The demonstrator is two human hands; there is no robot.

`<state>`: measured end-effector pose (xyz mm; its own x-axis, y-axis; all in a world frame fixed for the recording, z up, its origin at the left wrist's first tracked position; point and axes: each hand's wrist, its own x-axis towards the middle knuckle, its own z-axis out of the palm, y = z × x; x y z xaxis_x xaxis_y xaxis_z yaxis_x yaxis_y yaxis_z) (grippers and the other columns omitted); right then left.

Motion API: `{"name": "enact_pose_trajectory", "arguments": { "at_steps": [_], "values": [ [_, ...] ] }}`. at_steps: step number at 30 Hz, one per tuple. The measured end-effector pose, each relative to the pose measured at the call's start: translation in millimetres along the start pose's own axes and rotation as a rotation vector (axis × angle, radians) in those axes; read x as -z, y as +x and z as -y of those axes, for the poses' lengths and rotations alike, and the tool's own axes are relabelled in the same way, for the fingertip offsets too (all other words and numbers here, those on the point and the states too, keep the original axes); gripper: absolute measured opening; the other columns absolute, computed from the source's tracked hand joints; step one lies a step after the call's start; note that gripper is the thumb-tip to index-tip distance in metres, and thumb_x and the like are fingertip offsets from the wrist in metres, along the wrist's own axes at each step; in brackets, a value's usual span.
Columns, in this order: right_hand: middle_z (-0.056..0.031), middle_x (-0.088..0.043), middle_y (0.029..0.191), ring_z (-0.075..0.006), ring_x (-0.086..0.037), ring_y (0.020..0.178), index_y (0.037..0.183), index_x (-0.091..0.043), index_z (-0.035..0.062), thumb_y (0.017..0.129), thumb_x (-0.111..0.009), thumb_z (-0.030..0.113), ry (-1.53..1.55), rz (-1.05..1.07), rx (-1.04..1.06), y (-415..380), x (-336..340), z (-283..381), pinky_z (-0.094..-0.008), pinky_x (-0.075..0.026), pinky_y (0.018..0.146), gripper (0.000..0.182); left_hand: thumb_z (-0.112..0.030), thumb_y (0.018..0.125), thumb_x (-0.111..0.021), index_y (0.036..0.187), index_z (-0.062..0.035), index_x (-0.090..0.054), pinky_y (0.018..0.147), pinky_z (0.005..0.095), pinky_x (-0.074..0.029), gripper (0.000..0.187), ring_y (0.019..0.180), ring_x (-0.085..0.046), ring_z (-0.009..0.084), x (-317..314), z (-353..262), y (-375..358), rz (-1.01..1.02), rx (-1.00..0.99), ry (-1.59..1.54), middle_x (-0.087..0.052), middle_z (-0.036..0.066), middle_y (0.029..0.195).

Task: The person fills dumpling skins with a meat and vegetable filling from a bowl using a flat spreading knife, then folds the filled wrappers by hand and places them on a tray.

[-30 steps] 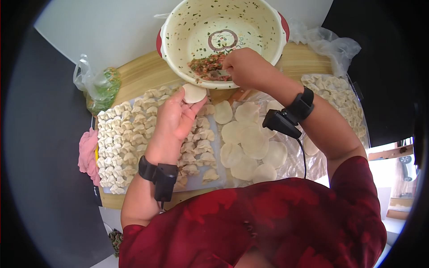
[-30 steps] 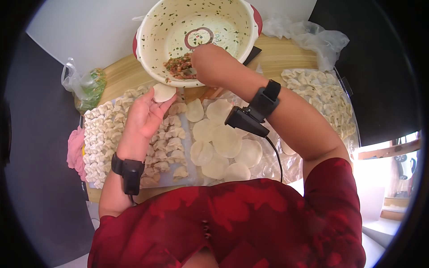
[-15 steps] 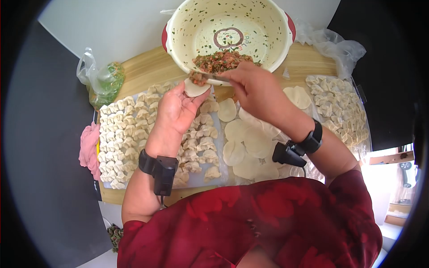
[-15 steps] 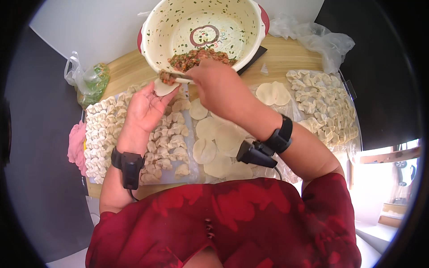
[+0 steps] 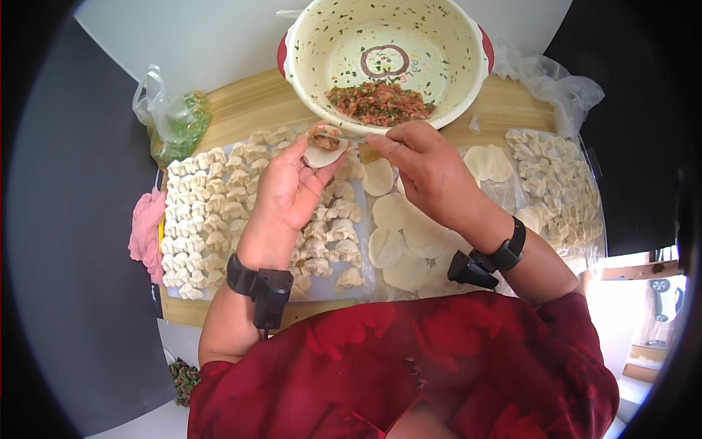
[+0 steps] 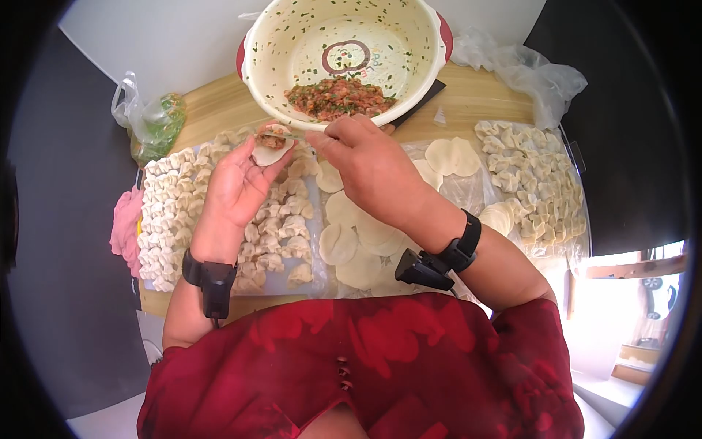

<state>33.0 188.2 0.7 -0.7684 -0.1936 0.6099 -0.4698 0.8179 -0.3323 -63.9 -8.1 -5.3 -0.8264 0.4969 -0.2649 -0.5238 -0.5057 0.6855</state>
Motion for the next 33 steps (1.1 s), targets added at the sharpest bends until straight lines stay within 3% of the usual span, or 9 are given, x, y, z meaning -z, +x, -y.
{"name": "enact_pose_trajectory", "arguments": {
  "at_steps": [5, 8, 10, 16, 19, 23, 25, 31, 33],
  "values": [
    [-0.0111, -0.058, 0.1, -0.0297, -0.055, 0.093, 0.121, -0.062, 0.0034, 0.073, -0.058, -0.006, -0.097, 0.066, 0.063, -4, 5, 3, -0.0386, -0.05, 0.08, 0.049, -0.018, 0.103, -0.037, 0.131, 0.007, -0.042, 0.103, 0.0421, -0.048, 0.038, 0.115, -0.058, 0.0265, -7, -2, -1, -0.015, -0.008, -0.019, -0.055, 0.017, 0.129],
    [-0.0108, -0.059, 0.098, -0.0301, -0.056, 0.093, 0.119, -0.063, 0.0041, 0.072, -0.059, -0.008, -0.135, 0.04, 0.087, -3, 15, 0, -0.0385, -0.05, 0.079, 0.049, -0.017, 0.103, -0.037, 0.133, 0.01, -0.038, 0.108, 0.0455, -0.044, 0.04, 0.123, -0.052, 0.0334, -11, -3, 2, -0.015, -0.034, -0.001, -0.051, 0.022, 0.133],
    [-0.0102, -0.059, 0.098, -0.0296, -0.057, 0.095, 0.118, -0.064, 0.0056, 0.071, -0.059, -0.009, -0.108, -0.054, 0.081, 2, 25, -6, -0.0384, -0.05, 0.079, 0.049, -0.018, 0.104, -0.035, 0.134, 0.0102, -0.036, 0.108, 0.0448, -0.044, 0.041, 0.123, -0.052, 0.034, -11, -4, 4, 0.044, 0.005, 0.016, -0.05, 0.022, 0.134],
    [-0.0096, -0.061, 0.095, -0.0292, -0.058, 0.092, 0.115, -0.067, 0.0077, 0.069, -0.058, -0.011, 0.086, -0.034, -0.025, 7, 32, -10, -0.038, -0.051, 0.078, 0.05, -0.019, 0.104, -0.034, 0.137, 0.0093, -0.032, 0.109, 0.0446, -0.043, 0.043, 0.123, -0.052, 0.035, -16, -2, 9, 0.153, 0.051, 0.021, -0.048, 0.022, 0.137],
    [-0.0102, -0.062, 0.095, -0.0304, -0.059, 0.09, 0.115, -0.067, 0.0082, 0.07, -0.058, -0.012, -0.025, -0.016, 0.038, 2, 28, -14, -0.0379, -0.051, 0.078, 0.05, -0.019, 0.104, -0.034, 0.138, 0.0084, -0.031, 0.11, 0.0449, -0.043, 0.044, 0.124, -0.051, 0.0353, -26, -2, 5, 0.162, 0.015, 0.008, -0.047, 0.022, 0.138],
    [-0.0108, -0.062, 0.094, -0.0307, -0.059, 0.09, 0.113, -0.067, 0.007, 0.071, -0.056, -0.012, 0.002, -0.052, 0.013, 4, 35, -18, -0.0384, -0.051, 0.077, 0.047, -0.018, 0.104, -0.036, 0.135, 0.005, -0.037, 0.105, 0.0447, -0.047, 0.039, 0.121, -0.054, 0.0301, -21, -2, 10, 0.166, 0.033, 0.005, -0.052, 0.018, 0.133],
    [-0.0128, -0.062, 0.091, -0.0316, -0.06, 0.086, 0.109, -0.063, 0.005, 0.076, -0.054, -0.011, 0.093, -0.107, -0.023, 5, 40, -17, -0.0375, -0.05, 0.075, 0.037, -0.022, 0.105, -0.031, 0.138, 0.0075, -0.032, 0.108, 0.0465, -0.043, 0.044, 0.124, -0.051, 0.0357, -20, 0, 12, 0.155, 0.044, 0.021, -0.046, 0.021, 0.138],
    [-0.0147, -0.062, 0.085, -0.029, -0.063, 0.071, 0.104, -0.053, 0.0052, 0.085, -0.057, -0.002, 0.488, -0.007, -0.45, 4, 35, 9, -0.0358, -0.049, 0.064, 0.02, -0.024, 0.106, -0.029, 0.136, 0.0032, -0.036, 0.105, 0.0493, -0.046, 0.042, 0.122, -0.053, 0.034, -32, 5, 4, 0.144, 0.055, -0.041, -0.049, 0.021, 0.136],
    [-0.0131, -0.063, 0.084, -0.0273, -0.063, 0.07, 0.103, -0.054, 0.0058, 0.085, -0.059, 0.0, 0.439, 0.005, -0.421, 3, 28, 13, -0.0354, -0.05, 0.062, 0.02, -0.026, 0.106, -0.029, 0.136, 0.0011, -0.038, 0.102, 0.0473, -0.047, 0.042, 0.121, -0.054, 0.0313, -31, 9, 3, 0.192, 0.072, -0.025, -0.05, 0.018, 0.135]
  ]
}}
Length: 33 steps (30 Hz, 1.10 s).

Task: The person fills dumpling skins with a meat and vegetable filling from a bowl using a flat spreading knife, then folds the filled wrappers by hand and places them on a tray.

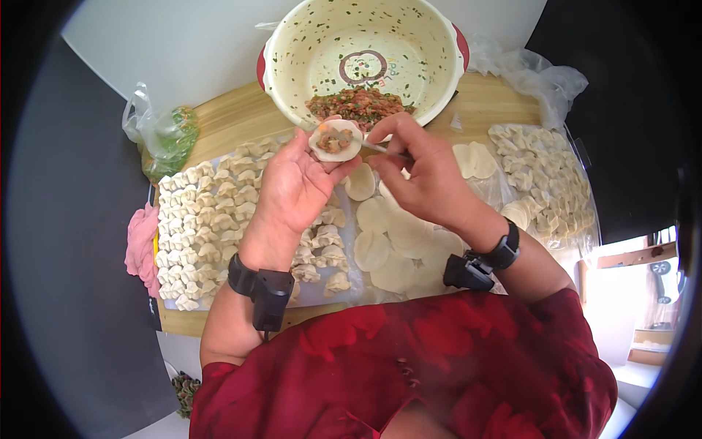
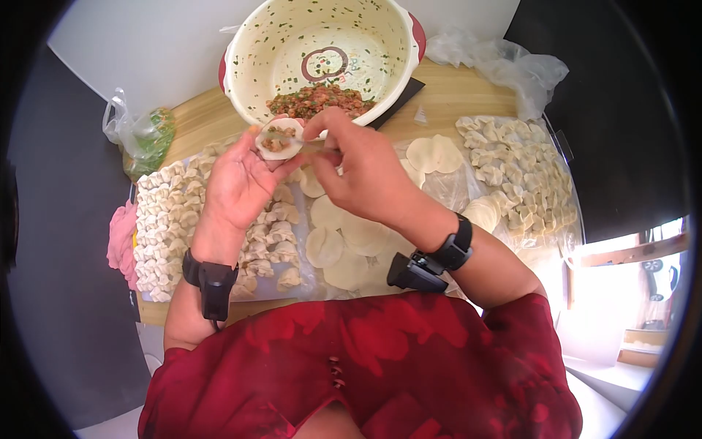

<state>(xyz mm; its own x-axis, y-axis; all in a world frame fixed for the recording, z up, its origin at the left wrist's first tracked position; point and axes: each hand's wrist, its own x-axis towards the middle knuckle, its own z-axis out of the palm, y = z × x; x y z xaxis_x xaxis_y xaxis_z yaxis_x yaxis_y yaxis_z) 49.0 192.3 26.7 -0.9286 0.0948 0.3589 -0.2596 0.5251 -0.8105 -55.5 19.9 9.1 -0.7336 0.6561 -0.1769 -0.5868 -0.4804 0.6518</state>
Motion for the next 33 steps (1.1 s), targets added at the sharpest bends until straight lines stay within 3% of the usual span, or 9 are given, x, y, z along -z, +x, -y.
{"name": "enact_pose_trajectory", "arguments": {
  "at_steps": [6, 10, 12, 13, 15, 18, 22, 25, 33],
  "values": [
    [-0.0067, -0.067, 0.089, -0.0268, -0.066, 0.072, 0.1, -0.06, 0.0113, 0.073, -0.067, 0.0, -0.159, -0.096, 0.304, 3, -24, -20, -0.0366, -0.053, 0.061, 0.03, -0.033, 0.106, -0.03, 0.137, -0.002, -0.038, 0.102, 0.0466, -0.046, 0.045, 0.12, -0.054, 0.0297, -3, 9, -8, 0.143, 0.002, -0.132, -0.051, 0.017, 0.135],
    [-0.0059, -0.065, 0.082, -0.0214, -0.062, 0.063, 0.095, -0.063, 0.0105, 0.077, -0.068, 0.003, -0.141, -0.142, 0.353, 6, -23, -20, -0.0321, -0.05, 0.056, 0.021, -0.035, 0.105, -0.032, 0.14, -0.0026, -0.036, 0.105, 0.0459, -0.042, 0.048, 0.12, -0.055, 0.0294, 1, 10, -9, 0.108, 0.007, -0.022, -0.051, 0.017, 0.134],
    [-0.0031, -0.063, 0.073, -0.0117, -0.054, 0.056, 0.09, -0.065, 0.0078, 0.081, -0.07, 0.008, 0.169, -0.095, 0.068, 8, -24, -19, -0.0267, -0.045, 0.054, 0.01, -0.036, 0.105, -0.033, 0.141, -0.0027, -0.036, 0.106, 0.0447, -0.042, 0.049, 0.12, -0.055, 0.0278, -4, 13, -12, 0.114, -0.027, 0.042, -0.051, 0.017, 0.135],
    [-0.0031, -0.063, 0.073, -0.0117, -0.054, 0.056, 0.09, -0.065, 0.0078, 0.081, -0.07, 0.008, 0.167, -0.1, 0.065, 9, -21, -17, -0.0267, -0.045, 0.054, 0.01, -0.038, 0.105, -0.035, 0.141, -0.0028, -0.036, 0.106, 0.0435, -0.042, 0.051, 0.12, -0.055, 0.0262, -8, 14, -14, 0.122, -0.064, 0.106, -0.051, 0.017, 0.136],
    [0.0001, -0.062, 0.071, -0.0058, -0.047, 0.058, 0.089, -0.066, 0.0044, 0.084, -0.072, 0.014, 0.313, -0.029, -0.187, 13, -12, -12, -0.0231, -0.04, 0.054, 0.013, -0.036, 0.103, -0.04, 0.141, -0.0024, -0.037, 0.105, 0.0415, -0.043, 0.051, 0.12, -0.055, 0.0236, -11, 15, -17, 0.181, -0.086, 0.211, -0.051, 0.015, 0.136],
    [-0.0014, -0.065, 0.076, -0.0057, -0.052, 0.061, 0.089, -0.065, 0.0011, 0.083, -0.073, 0.015, 0.527, -0.026, -0.27, 19, -12, -20, -0.0231, -0.043, 0.055, 0.018, -0.03, 0.1, -0.051, 0.14, -0.0013, -0.042, 0.102, 0.0366, -0.046, 0.05, 0.118, -0.056, 0.0196, -12, 17, -16, 0.223, -0.161, 0.486, -0.052, 0.013, 0.137],
    [-0.0036, -0.066, 0.077, -0.0062, -0.056, 0.065, 0.09, -0.065, -0.0008, 0.083, -0.073, 0.016, 0.586, -0.034, -0.329, 19, -11, -14, -0.0226, -0.044, 0.057, 0.02, -0.018, 0.095, -0.063, 0.134, 0.0015, -0.051, 0.093, 0.0288, -0.052, 0.045, 0.112, -0.06, 0.0161, -11, 25, -15, 0.147, -0.306, 0.818, -0.057, 0.011, 0.132],
    [-0.006, -0.066, 0.079, -0.0067, -0.059, 0.069, 0.092, -0.064, -0.0026, 0.084, -0.072, 0.015, 0.559, -0.006, -0.364, 19, -11, -16, -0.0225, -0.046, 0.06, 0.021, -0.018, 0.097, -0.058, 0.13, 0.0035, -0.053, 0.091, 0.0277, -0.053, 0.04, 0.106, -0.063, 0.0161, -16, 26, -16, 0.153, -0.294, 0.815, -0.06, 0.011, 0.126],
    [0.0023, -0.061, 0.078, -0.006, -0.053, 0.074, 0.099, -0.069, 0.0025, 0.093, -0.063, 0.034, 0.431, -0.078, -0.227, 14, -3, -37, -0.0238, -0.045, 0.067, 0.032, -0.025, 0.1, -0.054, 0.124, 0.0024, -0.058, 0.08, 0.0261, -0.053, 0.037, 0.095, -0.065, 0.0137, -9, 19, -18, 0.044, -0.206, 0.571, -0.065, 0.007, 0.116]
  ]
}}
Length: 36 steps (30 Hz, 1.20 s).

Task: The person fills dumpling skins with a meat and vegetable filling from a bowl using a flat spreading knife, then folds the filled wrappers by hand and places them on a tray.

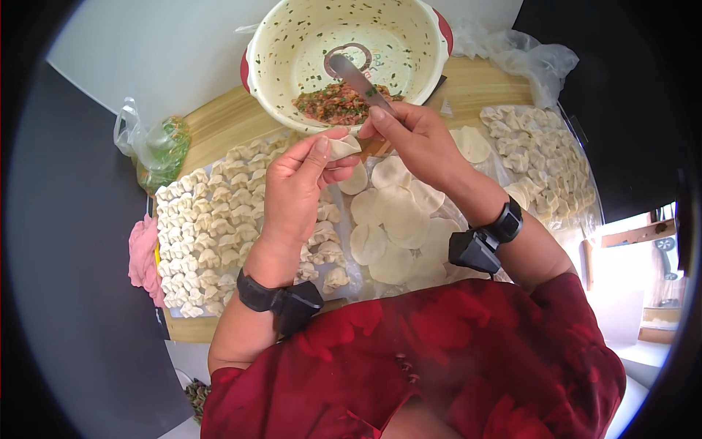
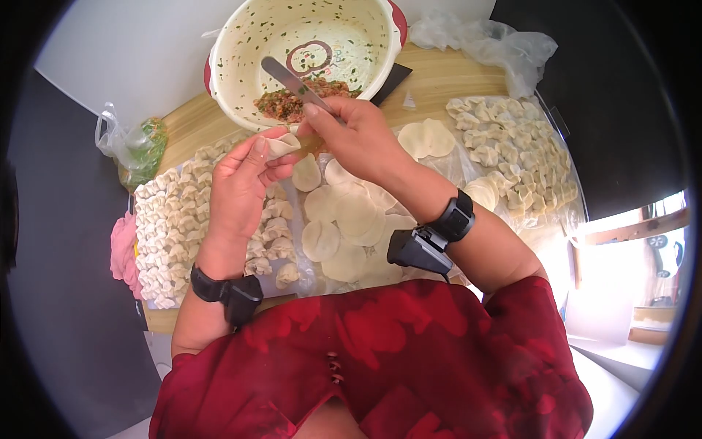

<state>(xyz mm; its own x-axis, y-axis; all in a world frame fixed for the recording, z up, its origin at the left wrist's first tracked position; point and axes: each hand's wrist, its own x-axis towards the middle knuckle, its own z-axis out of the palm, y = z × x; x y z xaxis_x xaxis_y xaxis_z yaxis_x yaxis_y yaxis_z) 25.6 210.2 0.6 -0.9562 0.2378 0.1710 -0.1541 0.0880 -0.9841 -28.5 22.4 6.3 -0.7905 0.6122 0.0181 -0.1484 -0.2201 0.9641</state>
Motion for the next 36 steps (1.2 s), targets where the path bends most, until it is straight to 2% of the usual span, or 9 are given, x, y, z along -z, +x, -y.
{"name": "enact_pose_trajectory", "arguments": {
  "at_steps": [4, 8, 10, 14, 16, 23, 29, 31, 36],
  "values": [
    [0.0021, -0.061, 0.078, -0.0071, -0.054, 0.077, 0.1, -0.069, 0.0027, 0.09, -0.068, 0.03, -0.023, 0.046, -0.025, -10, -7, -3, -0.0256, -0.046, 0.071, 0.029, -0.027, 0.099, -0.056, 0.123, 0.0004, -0.06, 0.071, 0.0225, -0.047, 0.037, 0.085, -0.059, 0.0083, 7, 3, 1, 0.029, -0.001, -0.021, -0.065, 0.003, 0.106],
    [0.0004, -0.064, 0.079, -0.0073, -0.056, 0.077, 0.096, -0.067, 0.0035, 0.081, -0.078, 0.02, -0.097, 0.046, 0.099, -15, -11, 8, -0.0267, -0.048, 0.071, 0.025, -0.025, 0.098, -0.058, 0.121, -0.002, -0.064, 0.068, 0.0207, -0.043, 0.033, 0.084, -0.054, 0.0063, 5, 3, 0, -0.013, -0.024, 0.053, -0.063, 0.0, 0.102],
    [-0.0002, -0.064, 0.078, -0.0074, -0.056, 0.076, 0.095, -0.066, 0.004, 0.081, -0.078, 0.02, -0.098, 0.031, 0.108, -13, -11, 3, -0.0268, -0.047, 0.069, 0.025, -0.02, 0.095, -0.062, 0.116, -0.0032, -0.067, 0.069, 0.0206, -0.044, 0.028, 0.084, -0.054, 0.0055, 3, 1, -2, -0.081, -0.16, 0.284, -0.062, -0.001, 0.102],
    [-0.0002, -0.064, 0.078, -0.0081, -0.056, 0.074, 0.094, -0.066, 0.0039, 0.081, -0.078, 0.019, -0.176, 0.044, 0.123, -13, -11, 6, -0.0273, -0.047, 0.068, 0.024, -0.012, 0.091, -0.066, 0.111, -0.003, -0.07, 0.071, 0.021, -0.047, 0.022, 0.083, -0.057, 0.006, 8, 3, -2, -0.109, -0.208, 0.3, -0.06, 0.001, 0.102],
    [-0.0013, -0.063, 0.076, -0.0089, -0.055, 0.071, 0.091, -0.067, 0.003, 0.081, -0.077, 0.018, -0.206, 0.02, 0.172, -15, -14, 11, -0.0275, -0.047, 0.067, 0.02, -0.007, 0.087, -0.07, 0.105, -0.0031, -0.072, 0.071, 0.022, -0.054, 0.019, 0.085, -0.063, 0.0107, 9, 4, -2, -0.115, -0.238, 0.29, -0.059, 0.003, 0.1],
    [-0.0046, -0.063, 0.072, -0.0111, -0.053, 0.065, 0.088, -0.067, 0.0024, 0.081, -0.076, 0.015, -0.252, -0.009, 0.194, -15, -14, 12, -0.0283, -0.047, 0.064, 0.017, -0.004, 0.085, -0.072, 0.102, -0.0025, -0.072, 0.07, 0.0223, -0.053, 0.017, 0.082, -0.064, 0.0102, 8, 6, -2, -0.111, -0.297, 0.338, -0.059, 0.003, 0.098],
    [-0.0068, -0.061, 0.07, -0.0121, -0.054, 0.064, 0.084, -0.064, 0.0019, 0.083, -0.069, 0.006, -0.253, -0.039, 0.293, -16, -22, 1, -0.0278, -0.047, 0.062, 0.007, -0.003, 0.083, -0.073, 0.092, -0.0013, -0.071, 0.065, 0.0211, -0.05, 0.01, 0.073, -0.063, 0.008, -1, 7, -3, -0.203, -0.358, 0.492, -0.062, 0.0, 0.084],
    [-0.0059, -0.058, 0.067, -0.0119, -0.052, 0.061, 0.084, -0.06, 0.002, 0.084, -0.065, 0.001, -0.165, -0.103, 0.343, -17, -29, -4, -0.027, -0.045, 0.058, 0.005, -0.004, 0.086, -0.07, 0.093, -0.0008, -0.067, 0.063, 0.0219, -0.048, 0.008, 0.074, -0.059, 0.0079, -5, 9, -1, -0.209, -0.207, 0.351, -0.062, 0.0, 0.081],
    [-0.0057, -0.057, 0.068, -0.0119, -0.049, 0.059, 0.086, -0.058, 0.0029, 0.085, -0.063, 0.0, -0.187, -0.203, 0.321, -22, -35, -4, -0.0273, -0.043, 0.055, 0.006, -0.003, 0.087, -0.068, 0.094, -0.0016, -0.064, 0.065, 0.0232, -0.047, 0.007, 0.071, -0.057, 0.0081, -17, 16, 2, -0.22, -0.194, 0.219, -0.062, 0.001, 0.081]
  ]
}}
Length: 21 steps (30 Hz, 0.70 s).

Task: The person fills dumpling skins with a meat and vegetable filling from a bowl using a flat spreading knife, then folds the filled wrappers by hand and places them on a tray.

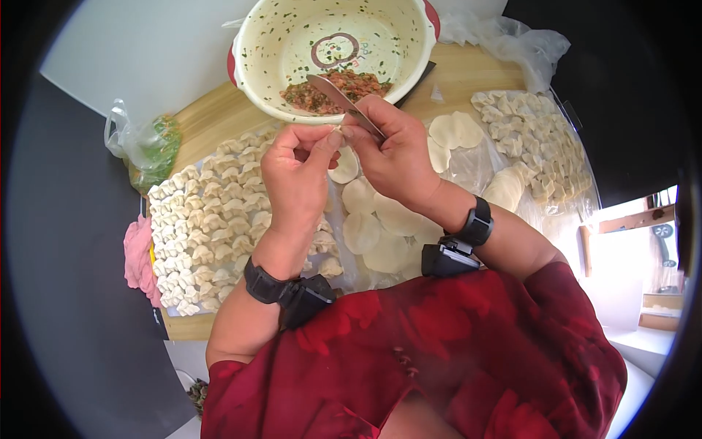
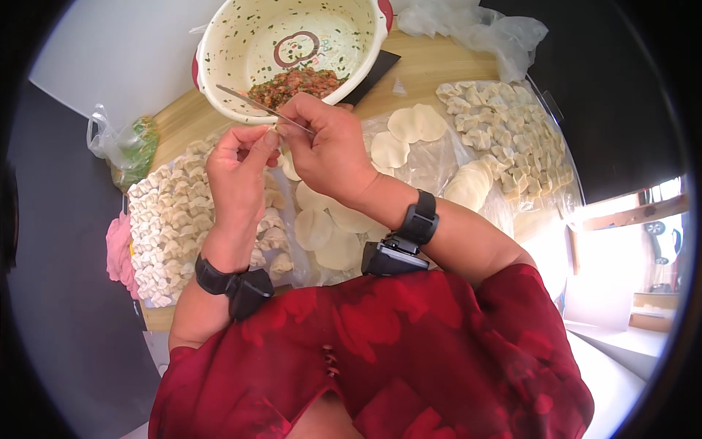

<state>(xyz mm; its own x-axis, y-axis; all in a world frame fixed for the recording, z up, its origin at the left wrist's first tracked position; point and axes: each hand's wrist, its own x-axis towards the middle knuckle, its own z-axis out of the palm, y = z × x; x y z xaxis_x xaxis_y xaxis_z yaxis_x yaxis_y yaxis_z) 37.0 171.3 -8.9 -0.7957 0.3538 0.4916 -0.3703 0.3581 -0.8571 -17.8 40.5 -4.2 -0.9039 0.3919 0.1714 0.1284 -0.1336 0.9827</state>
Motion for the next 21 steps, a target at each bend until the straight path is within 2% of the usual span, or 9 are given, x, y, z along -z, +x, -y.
{"name": "enact_pose_trajectory", "arguments": {
  "at_steps": [6, 8, 9, 11, 14, 16, 18, 19, 21],
  "values": [
    [-0.0089, -0.061, 0.073, -0.0171, -0.056, 0.064, 0.087, -0.058, 0.0026, 0.086, -0.064, 0.005, -0.023, -0.043, -0.022, -7, 13, -3, -0.0313, -0.046, 0.059, 0.007, -0.001, 0.086, -0.068, 0.093, -0.0021, -0.063, 0.062, 0.0223, -0.049, 0.009, 0.069, -0.058, 0.0074, 0, 17, 2, 0.046, -0.009, -0.158, -0.064, 0.002, 0.081],
    [-0.0004, -0.055, 0.073, -0.0079, -0.051, 0.07, 0.091, -0.059, 0.002, 0.09, -0.064, 0.009, 0.034, 0.115, -0.008, -12, 27, -6, -0.0265, -0.044, 0.062, 0.009, -0.004, 0.09, -0.064, 0.109, -0.0036, -0.061, 0.066, 0.0227, -0.048, 0.02, 0.075, -0.058, 0.0091, 4, 10, -2, 0.154, 0.115, -0.06, -0.062, 0.003, 0.094],
    [-0.0019, -0.06, 0.076, -0.0091, -0.055, 0.073, 0.093, -0.061, 0.0027, 0.089, -0.066, 0.009, -0.05, 0.19, -0.118, -13, 40, 2, -0.0264, -0.047, 0.065, 0.009, -0.004, 0.09, -0.064, 0.109, -0.0036, -0.061, 0.066, 0.0227, -0.048, 0.02, 0.075, -0.058, 0.0091, 2, 1, -6, 0.182, 0.118, -0.069, -0.062, 0.003, 0.094],
    [-0.0016, -0.06, 0.077, -0.0089, -0.055, 0.072, 0.094, -0.062, 0.0032, 0.089, -0.066, 0.01, -0.093, 0.155, -0.114, -23, 61, 3, -0.0263, -0.047, 0.065, 0.01, -0.007, 0.092, -0.06, 0.124, -0.0047, -0.057, 0.067, 0.0225, -0.049, 0.033, 0.079, -0.061, 0.0101, 1, -18, -14, 0.289, 0.215, 0.094, -0.062, 0.006, 0.109],
    [-0.0007, -0.062, 0.079, -0.0076, -0.054, 0.072, 0.094, -0.064, 0.0043, 0.088, -0.067, 0.01, -0.177, 0.088, -0.068, -38, 100, 4, -0.0258, -0.046, 0.065, 0.01, -0.006, 0.091, -0.061, 0.131, -0.0056, -0.055, 0.065, 0.0221, -0.051, 0.041, 0.082, -0.066, 0.0125, 15, -20, -13, 0.354, 0.204, 0.151, -0.06, 0.01, 0.119],
    [-0.0005, -0.062, 0.08, -0.0068, -0.055, 0.074, 0.094, -0.065, 0.004, 0.088, -0.067, 0.011, -0.357, -0.019, -0.159, -50, 131, 3, -0.0251, -0.045, 0.065, 0.009, -0.007, 0.091, -0.06, 0.128, -0.0048, -0.057, 0.066, 0.022, -0.051, 0.036, 0.081, -0.065, 0.0121, 21, -21, -15, 0.348, 0.208, 0.129, -0.062, 0.009, 0.117],
    [0.0006, -0.062, 0.081, -0.0063, -0.056, 0.076, 0.093, -0.065, 0.0039, 0.089, -0.067, 0.012, -0.386, -0.133, -0.209, -60, 162, -1, -0.0238, -0.045, 0.067, 0.009, -0.007, 0.092, -0.06, 0.124, -0.0043, -0.06, 0.067, 0.0224, -0.051, 0.032, 0.081, -0.064, 0.0117, 32, -18, -14, 0.351, 0.247, 0.138, -0.065, 0.008, 0.111],
    [-0.0036, -0.064, 0.077, -0.0113, -0.058, 0.074, 0.091, -0.065, 0.004, 0.087, -0.068, 0.013, -0.402, -0.21, -0.214, -66, 177, -7, -0.028, -0.047, 0.069, 0.01, -0.009, 0.093, -0.059, 0.121, -0.0038, -0.062, 0.068, 0.0226, -0.05, 0.028, 0.081, -0.063, 0.0113, 33, -19, -16, 0.35, 0.236, 0.138, -0.067, 0.007, 0.106],
    [-0.0039, -0.067, 0.079, -0.0093, -0.057, 0.073, 0.092, -0.066, 0.0038, 0.087, -0.068, 0.013, -0.516, -0.309, -0.249, -80, 206, -5, -0.0269, -0.046, 0.068, 0.011, -0.01, 0.094, -0.059, 0.119, -0.0033, -0.062, 0.068, 0.0222, -0.05, 0.027, 0.08, -0.063, 0.0111, 36, -15, -19, 0.342, 0.233, 0.158, -0.067, 0.006, 0.103]
  ]
}}
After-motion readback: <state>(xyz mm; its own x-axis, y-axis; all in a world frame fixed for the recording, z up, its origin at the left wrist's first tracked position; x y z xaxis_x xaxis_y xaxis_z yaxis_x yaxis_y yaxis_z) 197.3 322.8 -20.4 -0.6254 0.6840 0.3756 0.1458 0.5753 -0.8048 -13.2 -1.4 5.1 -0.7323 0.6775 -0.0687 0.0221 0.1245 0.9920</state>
